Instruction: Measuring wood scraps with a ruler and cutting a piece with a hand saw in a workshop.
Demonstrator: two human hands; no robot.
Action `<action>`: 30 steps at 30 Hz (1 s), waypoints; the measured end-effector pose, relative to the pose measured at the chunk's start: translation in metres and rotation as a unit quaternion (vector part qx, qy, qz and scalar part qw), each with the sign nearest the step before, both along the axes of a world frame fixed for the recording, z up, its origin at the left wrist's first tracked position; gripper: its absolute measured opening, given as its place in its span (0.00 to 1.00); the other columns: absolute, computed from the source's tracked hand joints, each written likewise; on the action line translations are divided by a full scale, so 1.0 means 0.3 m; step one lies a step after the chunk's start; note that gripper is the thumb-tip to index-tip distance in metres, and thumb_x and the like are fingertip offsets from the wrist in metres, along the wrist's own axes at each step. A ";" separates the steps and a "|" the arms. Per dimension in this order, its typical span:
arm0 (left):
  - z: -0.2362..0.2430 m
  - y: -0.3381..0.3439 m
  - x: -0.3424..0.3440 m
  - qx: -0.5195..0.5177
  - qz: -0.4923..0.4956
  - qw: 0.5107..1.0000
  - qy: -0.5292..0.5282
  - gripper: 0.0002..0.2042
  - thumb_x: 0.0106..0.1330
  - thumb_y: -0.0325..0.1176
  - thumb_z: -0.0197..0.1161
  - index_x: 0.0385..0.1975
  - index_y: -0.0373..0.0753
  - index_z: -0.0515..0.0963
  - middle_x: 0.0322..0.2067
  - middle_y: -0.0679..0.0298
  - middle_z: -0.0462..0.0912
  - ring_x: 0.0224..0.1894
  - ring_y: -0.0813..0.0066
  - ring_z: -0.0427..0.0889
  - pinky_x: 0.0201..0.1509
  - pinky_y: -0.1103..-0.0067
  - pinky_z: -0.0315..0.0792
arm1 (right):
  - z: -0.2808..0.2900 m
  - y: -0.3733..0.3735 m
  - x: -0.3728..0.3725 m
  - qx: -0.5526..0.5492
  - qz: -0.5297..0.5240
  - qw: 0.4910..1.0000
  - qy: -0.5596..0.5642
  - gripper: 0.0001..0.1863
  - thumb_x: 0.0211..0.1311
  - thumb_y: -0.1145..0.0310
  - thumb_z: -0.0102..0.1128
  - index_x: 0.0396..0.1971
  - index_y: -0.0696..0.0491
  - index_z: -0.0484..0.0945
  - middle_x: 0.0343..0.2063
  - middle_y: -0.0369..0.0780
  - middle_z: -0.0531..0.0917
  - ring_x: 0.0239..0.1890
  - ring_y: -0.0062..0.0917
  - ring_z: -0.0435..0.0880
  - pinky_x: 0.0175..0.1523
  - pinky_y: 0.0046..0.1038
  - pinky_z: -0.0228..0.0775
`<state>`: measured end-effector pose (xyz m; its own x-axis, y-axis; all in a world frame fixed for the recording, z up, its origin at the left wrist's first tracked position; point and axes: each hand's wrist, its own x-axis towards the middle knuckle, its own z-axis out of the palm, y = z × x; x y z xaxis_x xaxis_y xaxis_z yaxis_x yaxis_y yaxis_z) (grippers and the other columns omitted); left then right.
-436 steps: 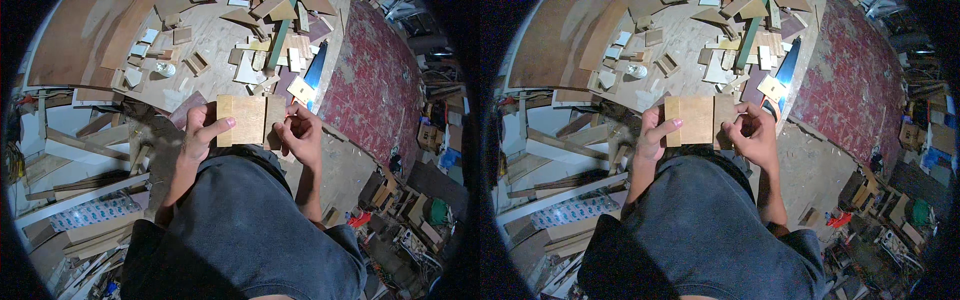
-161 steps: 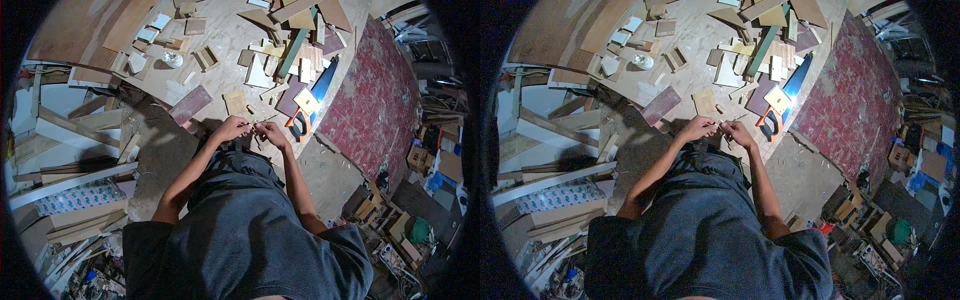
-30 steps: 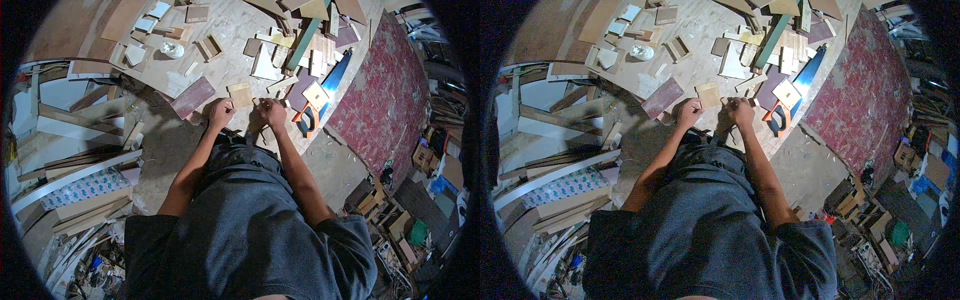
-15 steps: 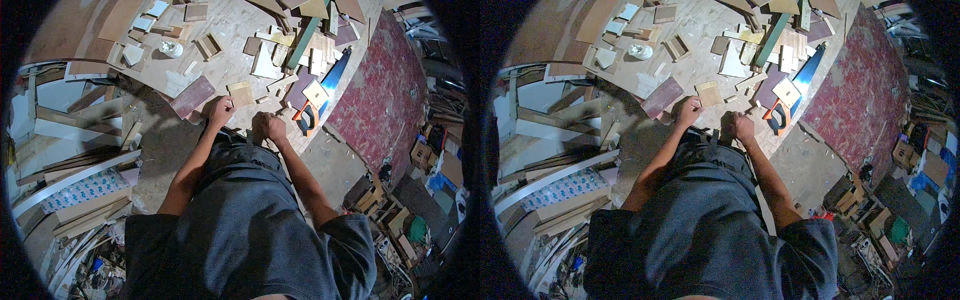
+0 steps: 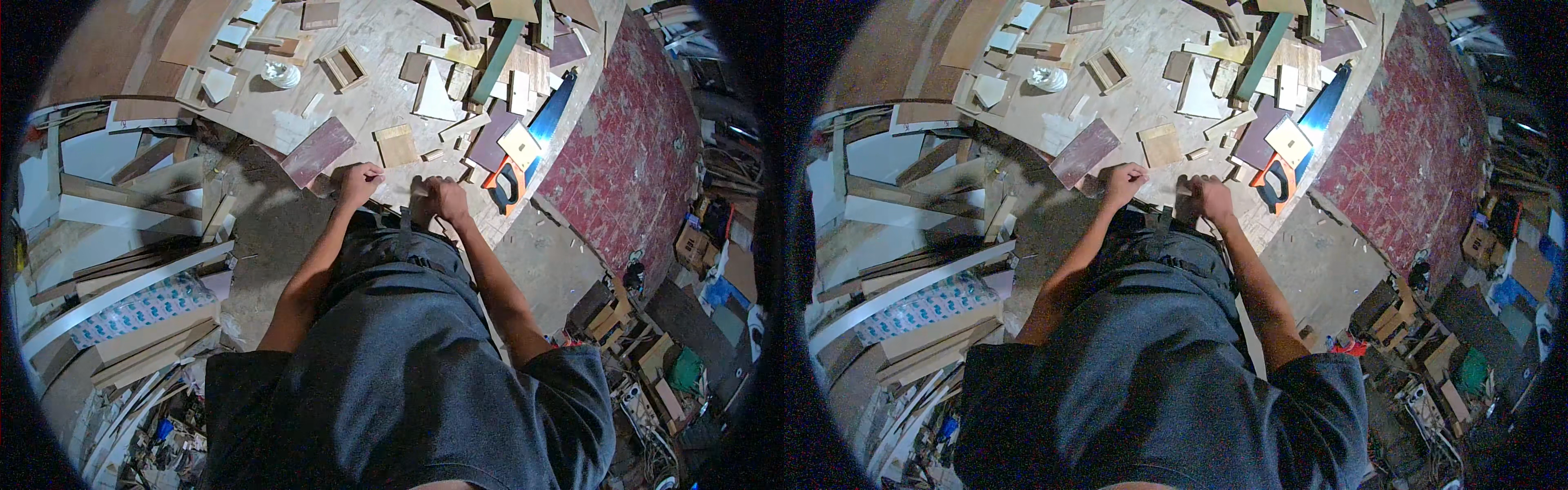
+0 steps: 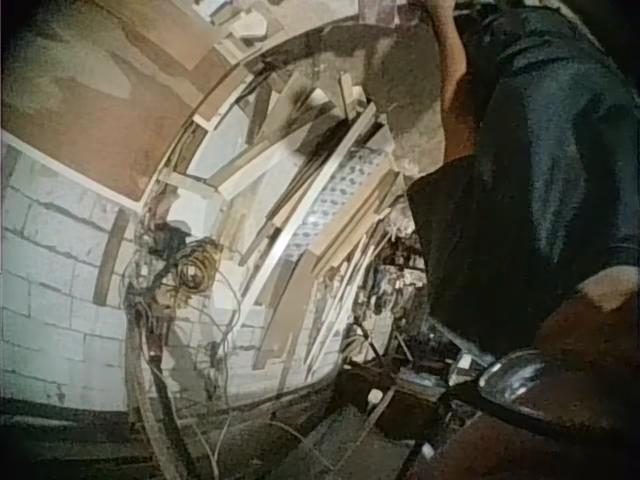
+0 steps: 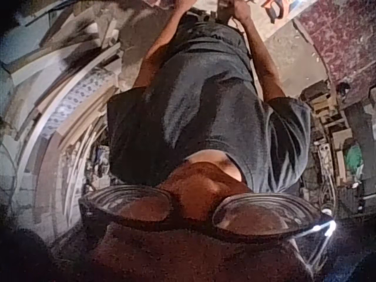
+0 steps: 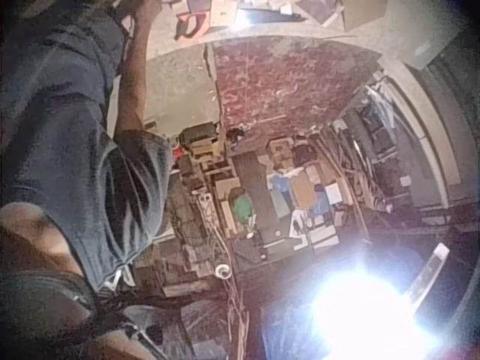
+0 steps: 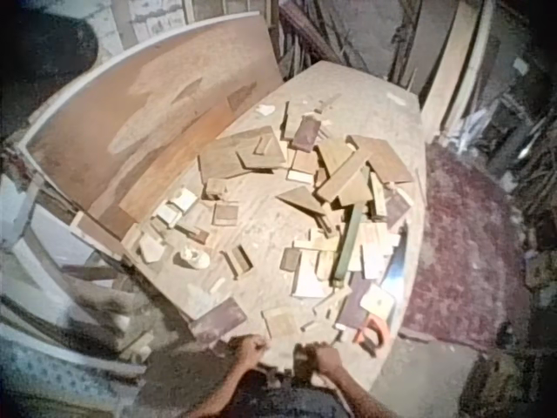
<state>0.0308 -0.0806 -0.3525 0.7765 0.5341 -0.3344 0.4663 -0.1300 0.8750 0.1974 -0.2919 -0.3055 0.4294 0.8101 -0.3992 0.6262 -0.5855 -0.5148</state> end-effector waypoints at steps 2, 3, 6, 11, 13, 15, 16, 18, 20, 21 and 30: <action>-0.002 -0.007 -0.007 -0.015 0.001 1.000 0.000 0.07 0.60 0.29 0.69 0.36 0.35 0.84 0.28 0.60 0.86 0.30 0.75 0.84 0.37 0.77 0.77 | 0.020 0.043 0.034 0.021 -0.025 0.999 0.044 0.17 0.54 0.57 0.68 0.39 0.51 0.79 0.30 0.44 0.83 0.36 0.41 0.82 0.40 0.40 0.75; -0.004 -0.007 -0.007 -0.014 0.006 1.000 0.001 0.07 0.60 0.29 0.69 0.36 0.35 0.84 0.28 0.60 0.86 0.30 0.75 0.84 0.37 0.77 0.77 | 0.032 0.073 0.052 0.040 -0.051 0.994 0.088 0.16 0.54 0.56 0.69 0.33 0.53 0.79 0.26 0.43 0.83 0.31 0.40 0.83 0.37 0.39 0.74; 0.000 -0.015 0.020 -0.135 0.076 0.988 -0.005 0.07 0.63 0.30 0.67 0.35 0.34 0.84 0.28 0.62 0.87 0.28 0.78 0.84 0.34 0.79 0.76 | -0.007 0.127 0.118 0.042 -0.019 0.982 0.183 0.21 0.56 0.51 0.68 0.44 0.49 0.83 0.33 0.46 0.86 0.37 0.44 0.85 0.42 0.41 0.75; -0.015 -0.020 0.023 -0.120 0.097 0.988 0.018 0.07 0.65 0.29 0.65 0.35 0.32 0.84 0.27 0.64 0.86 0.25 0.80 0.82 0.30 0.80 0.76 | -0.060 0.193 0.198 0.116 -0.027 0.991 0.058 0.13 0.60 0.63 0.58 0.42 0.52 0.81 0.41 0.49 0.83 0.44 0.46 0.83 0.47 0.42 0.75; -0.022 -0.023 0.023 -0.128 0.103 0.986 0.015 0.07 0.65 0.29 0.65 0.35 0.32 0.84 0.27 0.64 0.86 0.25 0.80 0.82 0.30 0.80 0.76 | -0.029 0.208 0.236 0.138 -0.039 0.988 0.056 0.13 0.62 0.64 0.58 0.42 0.54 0.81 0.38 0.49 0.81 0.43 0.50 0.81 0.49 0.43 0.74; -0.007 -0.036 0.053 -0.145 0.091 0.985 0.007 0.06 0.65 0.28 0.65 0.35 0.32 0.84 0.27 0.63 0.86 0.26 0.80 0.82 0.30 0.80 0.76 | -0.082 0.171 0.281 0.190 -0.011 0.979 0.079 0.13 0.61 0.64 0.60 0.41 0.55 0.81 0.37 0.50 0.82 0.42 0.50 0.81 0.49 0.41 0.74; -0.001 -0.033 0.046 -0.155 0.110 0.982 0.000 0.06 0.64 0.28 0.65 0.35 0.32 0.84 0.28 0.63 0.86 0.26 0.80 0.82 0.30 0.81 0.76 | -0.080 0.181 0.259 0.189 -0.009 0.978 0.085 0.13 0.61 0.64 0.60 0.41 0.55 0.81 0.37 0.50 0.82 0.42 0.50 0.81 0.49 0.41 0.74; -0.012 -0.020 0.023 -0.156 0.131 0.979 -0.004 0.07 0.63 0.28 0.67 0.37 0.31 0.84 0.31 0.61 0.87 0.29 0.79 0.84 0.32 0.81 0.78 | -0.038 0.229 0.223 0.215 -0.005 0.964 0.153 0.14 0.64 0.63 0.61 0.41 0.58 0.81 0.36 0.51 0.84 0.40 0.45 0.83 0.48 0.39 0.75; -0.009 -0.021 0.044 -0.156 0.139 0.978 0.000 0.08 0.63 0.28 0.67 0.37 0.31 0.84 0.32 0.61 0.87 0.30 0.78 0.85 0.33 0.81 0.79 | -0.069 0.221 0.235 0.189 -0.068 0.966 0.160 0.12 0.66 0.64 0.61 0.40 0.58 0.82 0.33 0.44 0.83 0.36 0.33 0.81 0.44 0.32 0.73; -0.006 -0.024 0.052 -0.155 0.148 0.977 0.004 0.09 0.62 0.28 0.68 0.38 0.30 0.84 0.33 0.60 0.87 0.31 0.77 0.85 0.34 0.80 0.80 | -0.087 0.226 0.241 0.162 -0.130 0.964 0.168 0.10 0.67 0.66 0.61 0.39 0.58 0.82 0.29 0.38 0.83 0.32 0.20 0.78 0.40 0.26 0.71; 0.028 -0.055 0.104 -0.332 0.229 0.915 -0.003 0.13 0.61 0.29 0.70 0.44 0.32 0.83 0.36 0.62 0.86 0.32 0.76 0.84 0.36 0.81 0.80 | -0.056 0.331 0.254 0.078 -0.155 0.979 0.108 0.19 0.69 0.55 0.55 0.42 0.57 0.79 0.37 0.53 0.84 0.40 0.48 0.84 0.47 0.42 0.75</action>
